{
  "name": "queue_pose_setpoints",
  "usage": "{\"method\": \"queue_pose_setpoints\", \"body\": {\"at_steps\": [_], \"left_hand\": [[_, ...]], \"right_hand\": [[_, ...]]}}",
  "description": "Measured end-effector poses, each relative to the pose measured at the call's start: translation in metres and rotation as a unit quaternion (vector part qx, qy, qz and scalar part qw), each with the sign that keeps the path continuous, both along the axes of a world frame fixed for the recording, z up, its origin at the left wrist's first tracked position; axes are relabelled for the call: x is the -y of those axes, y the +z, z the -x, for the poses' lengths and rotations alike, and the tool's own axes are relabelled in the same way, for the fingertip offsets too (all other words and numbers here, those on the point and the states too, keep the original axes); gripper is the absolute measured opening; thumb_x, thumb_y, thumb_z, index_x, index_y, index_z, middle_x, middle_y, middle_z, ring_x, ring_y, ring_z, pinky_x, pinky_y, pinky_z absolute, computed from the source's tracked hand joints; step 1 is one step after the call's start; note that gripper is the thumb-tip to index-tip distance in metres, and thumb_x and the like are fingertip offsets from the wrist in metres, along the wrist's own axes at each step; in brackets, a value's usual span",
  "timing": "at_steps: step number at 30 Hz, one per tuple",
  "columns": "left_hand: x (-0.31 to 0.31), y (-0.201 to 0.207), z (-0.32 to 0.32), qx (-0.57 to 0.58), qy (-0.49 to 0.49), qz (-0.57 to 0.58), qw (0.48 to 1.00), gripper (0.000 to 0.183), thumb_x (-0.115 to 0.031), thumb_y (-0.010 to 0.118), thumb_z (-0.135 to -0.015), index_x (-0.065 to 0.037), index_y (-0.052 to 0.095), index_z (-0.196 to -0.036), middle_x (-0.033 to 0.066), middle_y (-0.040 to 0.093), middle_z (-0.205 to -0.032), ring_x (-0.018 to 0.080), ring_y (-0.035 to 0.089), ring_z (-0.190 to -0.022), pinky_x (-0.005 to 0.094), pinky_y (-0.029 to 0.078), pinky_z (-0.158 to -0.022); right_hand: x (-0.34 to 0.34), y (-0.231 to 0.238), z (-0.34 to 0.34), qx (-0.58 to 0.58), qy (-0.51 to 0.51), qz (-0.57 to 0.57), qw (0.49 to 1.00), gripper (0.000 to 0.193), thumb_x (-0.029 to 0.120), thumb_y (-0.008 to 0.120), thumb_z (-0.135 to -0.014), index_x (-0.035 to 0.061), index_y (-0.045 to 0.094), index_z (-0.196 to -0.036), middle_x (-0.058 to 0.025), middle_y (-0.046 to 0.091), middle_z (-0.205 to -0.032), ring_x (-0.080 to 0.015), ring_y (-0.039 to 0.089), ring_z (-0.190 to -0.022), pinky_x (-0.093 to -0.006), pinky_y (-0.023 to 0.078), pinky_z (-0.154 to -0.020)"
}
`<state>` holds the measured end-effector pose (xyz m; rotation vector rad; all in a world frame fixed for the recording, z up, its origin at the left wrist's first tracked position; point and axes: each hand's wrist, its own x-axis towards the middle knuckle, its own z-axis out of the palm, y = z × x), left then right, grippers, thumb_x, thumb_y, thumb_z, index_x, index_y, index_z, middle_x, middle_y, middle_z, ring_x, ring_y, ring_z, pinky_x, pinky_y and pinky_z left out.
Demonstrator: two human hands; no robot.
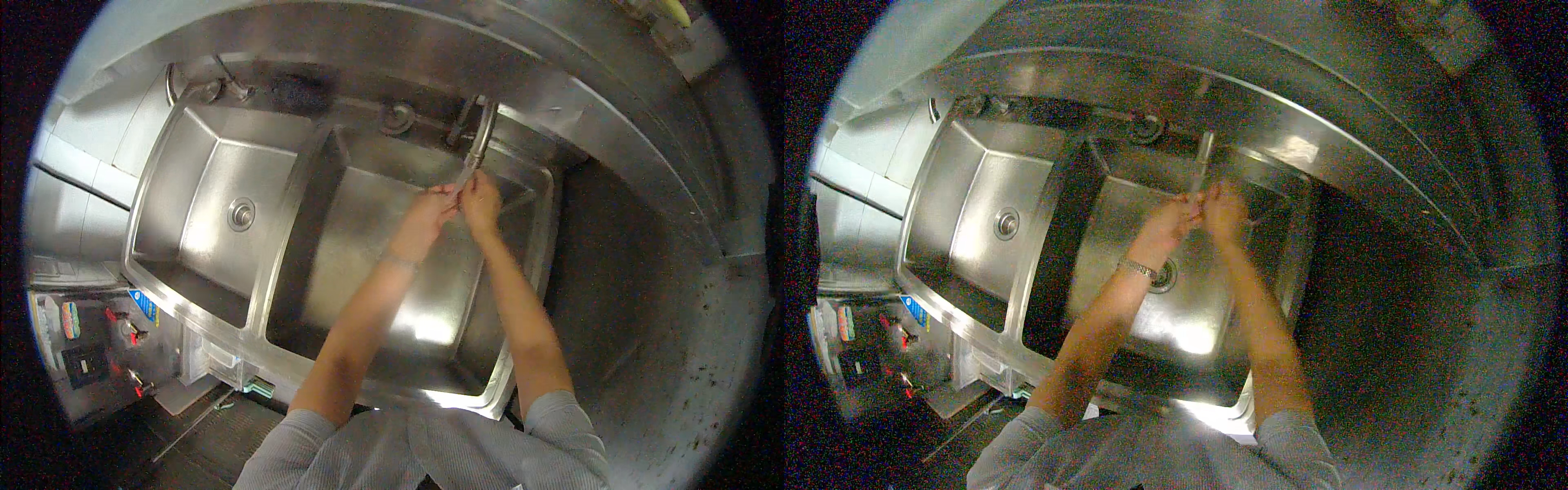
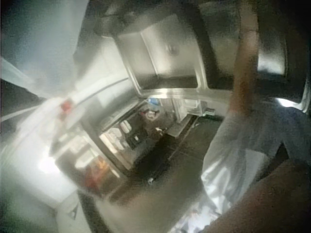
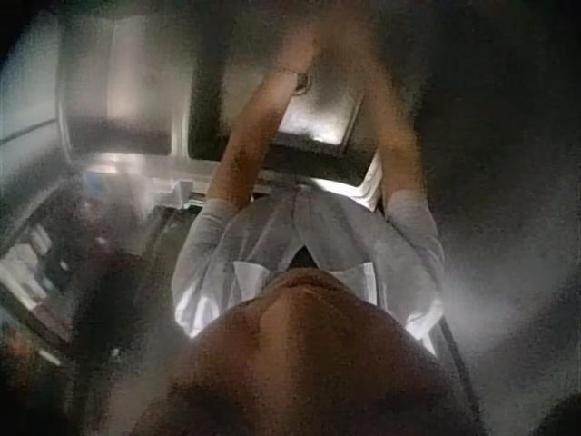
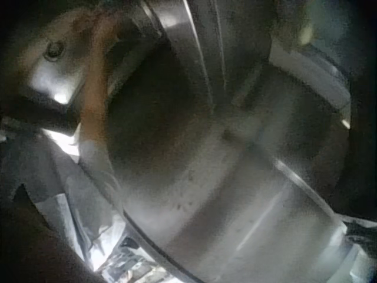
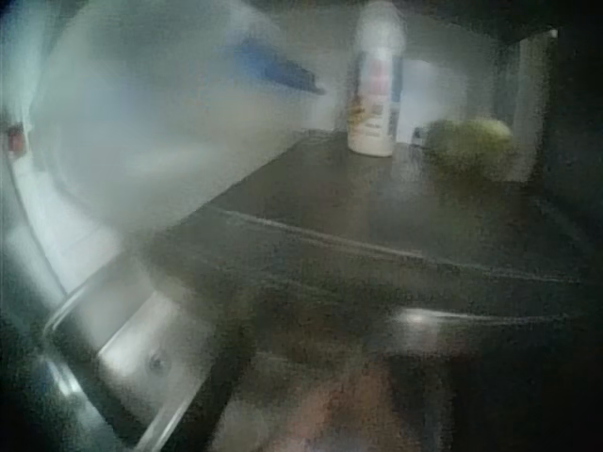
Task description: The person pours water from a plastic container into a metal bucket, adds cleaning liquid, and uses a steel wool pad to scrub the front of a large stainless steel oven. They repeatedly dip the pad into the soapy water and wipe the oven surface, then rinse the pad and container at a sink.
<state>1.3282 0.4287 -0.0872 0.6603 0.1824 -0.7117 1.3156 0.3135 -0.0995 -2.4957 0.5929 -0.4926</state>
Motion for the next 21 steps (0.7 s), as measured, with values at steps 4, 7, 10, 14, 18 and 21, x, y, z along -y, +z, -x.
{"method": "queue_pose_setpoints", "body": {"at_steps": [4, 7, 10, 14, 18, 21], "left_hand": [[-0.001, 0.044, -0.005, 0.113, -0.083, 0.005, 0.990, 0.027, -0.013, 0.059, -0.078, 0.001, 0.054, -0.101, 0.0060, 0.059, -0.093, 0.0150, 0.056, -0.089, 0.0271, 0.044, -0.080], [-0.041, 0.045, 0.003, 0.140, -0.113, 0.028, 0.983, 0.028, -0.014, 0.058, -0.078, -0.001, 0.054, -0.102, 0.0090, 0.060, -0.092, 0.0184, 0.057, -0.089, 0.0301, 0.044, -0.080], [-0.103, 0.034, 0.034, 0.408, -0.305, -0.618, 0.599, 0.032, -0.014, 0.058, -0.076, -0.004, 0.053, -0.106, 0.0133, 0.057, -0.098, 0.0251, 0.056, -0.089, 0.0341, 0.043, -0.080], [-0.219, 0.009, 0.094, 0.484, -0.068, -0.709, 0.508, 0.036, -0.016, 0.057, -0.074, -0.007, 0.050, -0.108, 0.0163, 0.049, -0.108, 0.0317, 0.053, -0.090, 0.0399, 0.042, -0.080], [-0.354, 0.045, 0.184, 0.373, 0.141, -0.724, 0.562, 0.030, -0.009, 0.054, -0.074, -0.003, 0.052, -0.104, 0.0185, 0.049, -0.111, 0.0353, 0.048, -0.101, 0.0393, 0.043, -0.082], [-0.454, 0.041, 0.268, 0.213, 0.283, -0.720, 0.597, 0.021, -0.005, 0.054, -0.075, -0.002, 0.055, -0.096, 0.0157, 0.056, -0.098, 0.0291, 0.057, -0.084, 0.0363, 0.047, -0.072]], "right_hand": [[0.079, -0.057, -0.045, -0.025, 0.079, -0.043, 0.996, 0.023, 0.019, 0.046, -0.082, 0.0025, 0.053, -0.096, -0.0152, 0.056, -0.094, -0.0319, 0.055, -0.077, -0.0432, 0.042, -0.066], [0.100, -0.089, -0.074, -0.132, 0.106, -0.052, 0.984, 0.024, 0.021, 0.046, -0.082, 0.0036, 0.052, -0.098, -0.0119, 0.055, -0.099, -0.0259, 0.053, -0.077, -0.0410, 0.042, -0.065], [0.107, -0.089, -0.095, -0.140, 0.117, -0.023, 0.983, 0.027, 0.024, 0.042, -0.084, 0.0044, 0.049, -0.102, -0.0114, 0.055, -0.098, -0.0238, 0.052, -0.078, -0.0400, 0.042, -0.067], [0.135, -0.063, -0.123, -0.049, 0.072, -0.139, 0.986, 0.032, 0.028, 0.038, -0.087, 0.0055, 0.046, -0.108, -0.0108, 0.054, -0.096, -0.0212, 0.051, -0.080, -0.0386, 0.042, -0.070], [0.114, -0.031, -0.089, 0.029, -0.029, -0.493, 0.869, 0.037, 0.032, 0.033, -0.090, 0.0066, 0.043, -0.114, -0.0101, 0.054, -0.094, -0.0185, 0.050, -0.081, -0.0372, 0.041, -0.073], [0.071, -0.036, -0.003, -0.013, 0.055, -0.344, 0.937, 0.038, 0.030, 0.037, -0.088, 0.0068, 0.042, -0.117, -0.0106, 0.051, -0.099, -0.0201, 0.047, -0.086, -0.0376, 0.040, -0.078]]}}
